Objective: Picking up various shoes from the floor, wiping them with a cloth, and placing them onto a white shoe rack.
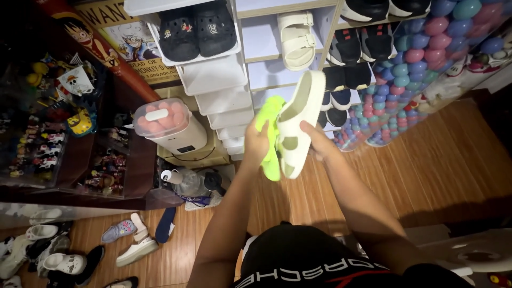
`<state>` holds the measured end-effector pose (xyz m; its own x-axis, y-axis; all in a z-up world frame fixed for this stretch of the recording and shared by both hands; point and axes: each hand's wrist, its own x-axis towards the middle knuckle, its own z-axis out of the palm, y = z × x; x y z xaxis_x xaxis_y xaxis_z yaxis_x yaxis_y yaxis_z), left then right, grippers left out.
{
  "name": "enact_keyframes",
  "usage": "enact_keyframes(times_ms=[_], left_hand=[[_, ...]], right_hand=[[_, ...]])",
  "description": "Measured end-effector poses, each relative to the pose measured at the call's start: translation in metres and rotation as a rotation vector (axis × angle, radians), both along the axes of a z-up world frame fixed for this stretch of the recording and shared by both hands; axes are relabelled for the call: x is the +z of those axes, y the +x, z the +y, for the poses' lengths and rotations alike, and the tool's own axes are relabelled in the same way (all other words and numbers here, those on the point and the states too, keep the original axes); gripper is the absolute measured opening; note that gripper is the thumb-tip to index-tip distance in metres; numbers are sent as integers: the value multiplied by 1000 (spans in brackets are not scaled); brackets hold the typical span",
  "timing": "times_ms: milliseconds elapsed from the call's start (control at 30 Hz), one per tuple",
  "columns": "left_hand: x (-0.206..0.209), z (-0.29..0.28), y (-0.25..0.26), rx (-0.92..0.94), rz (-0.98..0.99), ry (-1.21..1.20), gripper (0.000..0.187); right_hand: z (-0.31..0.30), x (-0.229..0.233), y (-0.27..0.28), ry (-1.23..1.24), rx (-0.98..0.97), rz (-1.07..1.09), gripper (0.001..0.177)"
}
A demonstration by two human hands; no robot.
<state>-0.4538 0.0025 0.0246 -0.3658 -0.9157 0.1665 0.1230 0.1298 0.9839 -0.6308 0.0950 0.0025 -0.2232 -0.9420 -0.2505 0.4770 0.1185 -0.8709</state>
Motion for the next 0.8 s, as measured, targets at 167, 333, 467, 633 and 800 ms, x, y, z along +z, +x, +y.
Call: enact_keyframes(times_ms=[167, 333, 467, 633, 800], left_hand=[[25, 19, 1, -173, 301, 200, 35], [52, 45, -16, 126, -306, -666, 45], [59, 27, -23, 122, -344, -516, 38], [43, 8, -32, -35, -305, -337, 35], [48, -3, -25, -99, 94, 186, 43]], right_hand=[[-5, 10, 2, -134, -115, -83, 64], [-13, 12, 18, -409, -252, 204, 52], [-6, 13, 5, -382, -150, 243, 51], [4, 8, -6, -332, -26, -22, 69], [14, 9, -7, -413, 95, -342, 76]])
